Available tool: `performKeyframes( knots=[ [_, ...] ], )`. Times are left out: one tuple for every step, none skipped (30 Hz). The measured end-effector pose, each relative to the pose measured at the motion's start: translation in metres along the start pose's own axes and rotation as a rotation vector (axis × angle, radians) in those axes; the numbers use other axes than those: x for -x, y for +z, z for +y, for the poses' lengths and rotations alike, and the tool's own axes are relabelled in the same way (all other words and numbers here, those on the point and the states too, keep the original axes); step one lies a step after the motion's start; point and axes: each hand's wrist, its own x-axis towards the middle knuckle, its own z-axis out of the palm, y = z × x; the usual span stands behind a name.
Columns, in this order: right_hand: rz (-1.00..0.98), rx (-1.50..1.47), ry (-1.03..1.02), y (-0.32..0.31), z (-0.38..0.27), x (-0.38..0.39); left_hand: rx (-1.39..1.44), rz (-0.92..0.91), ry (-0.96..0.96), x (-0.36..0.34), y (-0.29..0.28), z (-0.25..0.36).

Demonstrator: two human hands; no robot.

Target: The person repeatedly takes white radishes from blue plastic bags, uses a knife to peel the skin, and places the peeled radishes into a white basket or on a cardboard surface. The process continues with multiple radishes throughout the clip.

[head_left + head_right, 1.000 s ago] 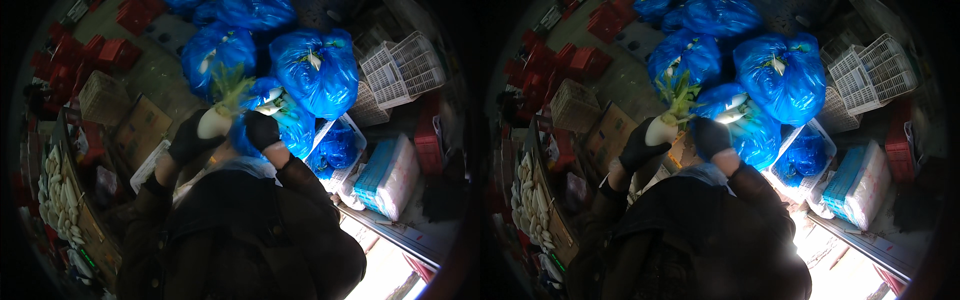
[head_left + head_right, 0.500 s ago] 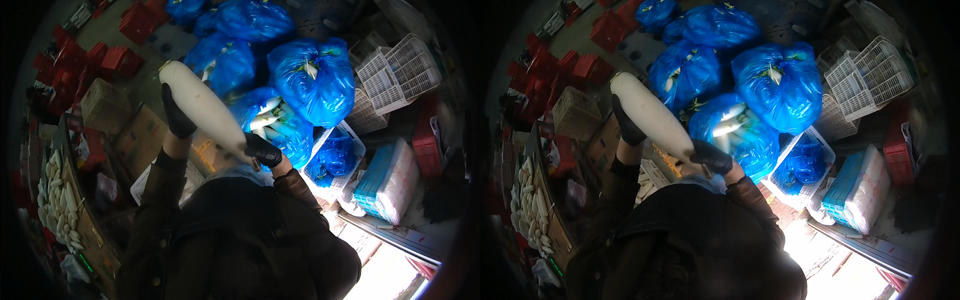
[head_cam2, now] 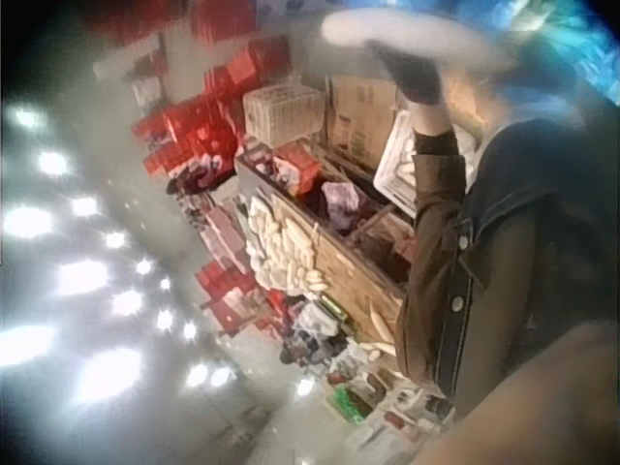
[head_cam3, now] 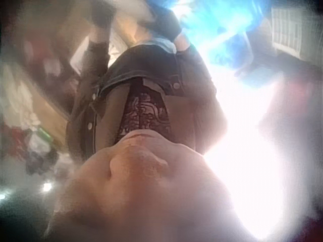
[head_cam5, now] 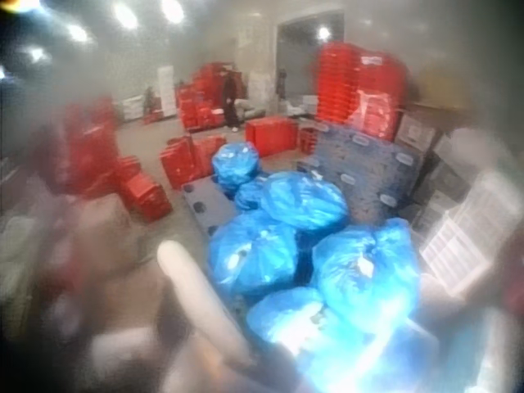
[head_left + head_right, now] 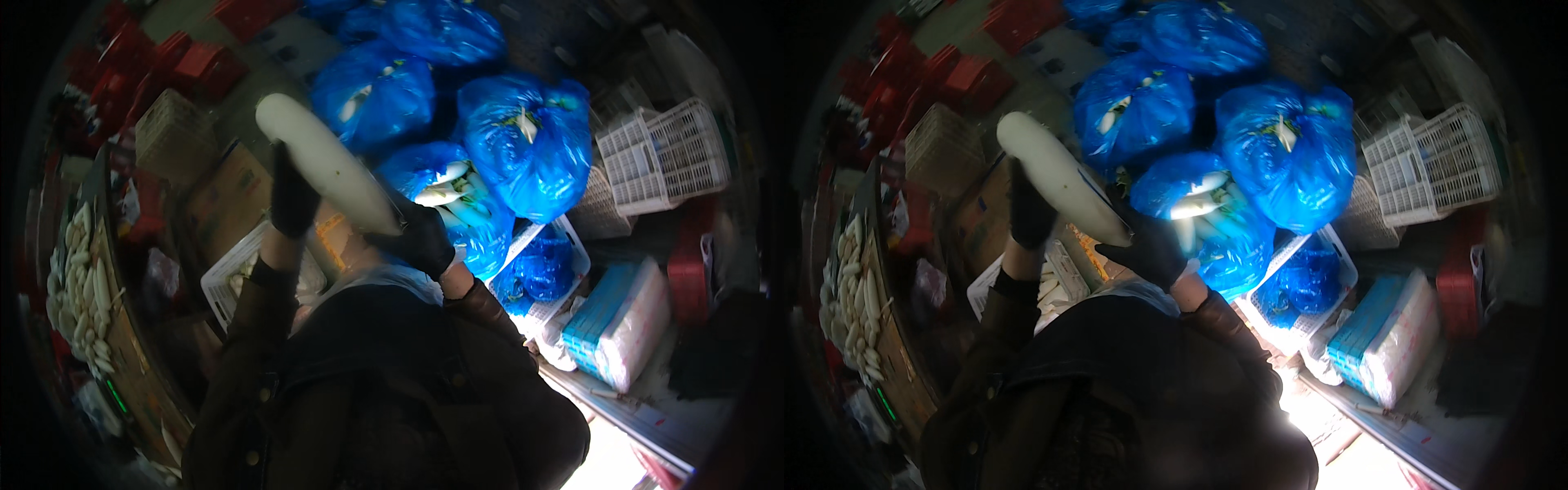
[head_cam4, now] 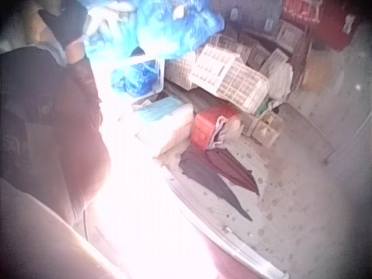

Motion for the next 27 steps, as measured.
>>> performKeyframes(
  knots=[
    [-0.005, 0.029, -0.026, 0.006, -0.003, -0.007, -0.046, -0.005, 0.005, 0.014, -0.003, -0.005],
    [-0.043, 0.007, -0.008, 0.013, -0.006, -0.014, 0.14, -0.125, -0.015, 0.026, -0.005, -0.01],
    [-0.084, -0.013, 0.01, 0.021, -0.008, -0.019, 0.15, -0.019, -0.065, 0.046, -0.007, -0.009],
    [-0.13, -0.034, 0.029, 0.03, -0.01, -0.024, 0.16, 0.013, -0.097, 0.063, -0.008, -0.012],
    [-0.179, -0.064, -0.06, 0.042, -0.012, -0.032, 0.178, 0.057, -0.064, 0.07, -0.014, -0.008],
    [-0.239, -0.18, 0.051, 0.059, -0.016, -0.038, 0.226, 0.101, -0.02, 0.079, -0.021, -0.001],
    [-0.286, -0.32, 0.092, 0.077, -0.022, -0.042, 0.293, 0.116, -0.013, 0.089, -0.03, 0.009],
    [-0.349, -0.419, 0.216, 0.095, -0.027, -0.046, 0.392, 0.114, 0.006, 0.096, -0.042, 0.02],
    [-0.362, -0.394, 0.261, 0.113, -0.034, -0.049, 0.485, 0.105, 0.036, 0.106, -0.057, 0.033],
    [-0.37, -0.628, 0.312, 0.124, -0.039, -0.052, 0.454, 0.334, 0.099, 0.116, -0.072, 0.043],
    [-0.416, -0.585, 0.325, 0.131, -0.042, -0.052, 0.418, 0.374, 0.191, 0.136, -0.092, 0.054],
    [-0.451, -0.515, 0.383, 0.136, -0.043, -0.052, 0.4, 0.41, 0.274, 0.158, -0.112, 0.061],
    [-0.451, -0.48, 0.427, 0.144, -0.044, -0.05, 0.423, 0.449, 0.28, 0.18, -0.138, 0.072],
    [-0.449, -0.496, 0.396, 0.151, -0.043, -0.046, 0.453, 0.5, 0.308, 0.204, -0.165, 0.081],
    [-0.442, -0.468, 0.437, 0.159, -0.04, -0.042, 0.483, 0.533, 0.316, 0.234, -0.195, 0.091],
    [-0.442, -0.457, 0.389, 0.169, -0.037, -0.036, 0.512, 0.48, 0.345, 0.265, -0.227, 0.101],
    [-0.447, -0.44, 0.47, 0.176, -0.032, -0.03, 0.535, 0.503, 0.347, 0.293, -0.26, 0.11],
    [-0.453, -0.414, 0.511, 0.183, -0.027, -0.024, 0.537, 0.506, 0.355, 0.327, -0.293, 0.127],
    [-0.448, -0.366, 0.561, 0.191, -0.022, -0.019, 0.534, 0.522, 0.352, 0.361, -0.324, 0.146],
    [-0.451, -0.384, 0.588, 0.197, -0.017, -0.013, 0.592, 0.534, 0.34, 0.395, -0.354, 0.17],
    [-0.443, -0.381, 0.628, 0.203, -0.013, -0.007, 0.463, 0.55, 0.348, 0.428, -0.378, 0.197],
    [-0.429, -0.34, 0.692, 0.207, -0.009, -0.002, 0.41, 0.555, 0.335, 0.459, -0.398, 0.224],
    [-0.434, -0.368, 0.689, 0.211, -0.006, 0.001, 0.074, 0.622, 0.367, 0.485, -0.413, 0.251],
    [-0.437, -0.4, 0.687, 0.214, -0.003, 0.004, -0.023, 0.853, 0.507, 0.506, -0.425, 0.283],
    [-0.432, -0.409, 0.697, 0.217, -0.001, 0.006, -0.128, 1.078, 0.644, 0.528, -0.434, 0.327],
    [-0.421, -0.413, 0.69, 0.22, 0.001, 0.008, -0.237, 1.294, 0.782, 0.545, -0.439, 0.367],
    [-0.421, -0.413, 0.699, 0.222, 0.003, 0.009, -0.213, 1.362, 0.855, 0.558, -0.444, 0.394]
  ],
)
